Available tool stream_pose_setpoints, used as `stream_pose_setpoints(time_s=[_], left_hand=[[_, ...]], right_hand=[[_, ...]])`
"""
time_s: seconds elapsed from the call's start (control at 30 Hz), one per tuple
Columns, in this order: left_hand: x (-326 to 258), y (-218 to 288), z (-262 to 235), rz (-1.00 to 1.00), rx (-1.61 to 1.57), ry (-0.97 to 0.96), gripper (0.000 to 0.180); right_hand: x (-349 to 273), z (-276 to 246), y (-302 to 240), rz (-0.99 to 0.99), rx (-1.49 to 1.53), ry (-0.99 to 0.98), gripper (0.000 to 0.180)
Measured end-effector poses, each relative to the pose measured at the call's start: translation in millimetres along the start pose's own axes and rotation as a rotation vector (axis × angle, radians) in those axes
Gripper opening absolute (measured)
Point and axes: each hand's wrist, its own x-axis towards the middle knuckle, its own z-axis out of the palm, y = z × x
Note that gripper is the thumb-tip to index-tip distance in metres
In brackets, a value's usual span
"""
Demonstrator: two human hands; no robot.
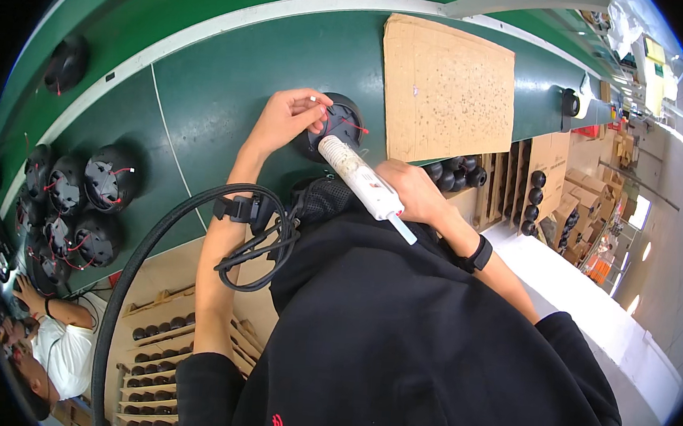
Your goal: Assembling plastic components using a hot glue gun at a manufacturing workbench.
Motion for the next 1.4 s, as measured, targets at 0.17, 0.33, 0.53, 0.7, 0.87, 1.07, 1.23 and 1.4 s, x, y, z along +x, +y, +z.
stream_pose_setpoints(time_s=[0.17,0.33,0.53,0.7,0.87,1.07,1.23,1.4], left_hand=[[-6,3,-5,0.015,0.007,-0.115,0.015],[-7,7,-1,0.003,0.118,-0.039,0.011],[-11,7,-7,0.016,0.163,0.062,0.011],[-30,4,-21,0.013,0.191,0.112,0.012],[-53,-2,-27,-0.073,0.21,0.118,0.014],[-66,1,-23,-0.157,0.293,0.038,0.013],[-56,14,-23,-0.104,0.492,0.047,0.016],[-10,42,-16,0.134,0.763,0.009,0.024]], right_hand=[[1,2,0,0.026,-0.015,-0.012,0.032],[2,-1,-2,0.069,-0.001,-0.028,0.03],[0,-2,-2,0.092,-0.003,-0.024,0.029],[-2,-4,-5,0.106,-0.021,-0.022,0.028],[-2,-2,-4,0.129,-0.004,0.004,0.027],[1,-3,-4,0.126,-0.008,-0.024,0.027],[-5,-2,1,0.158,0.034,-0.026,0.027],[-12,-3,-1,0.054,0.095,0.099,0.028]])
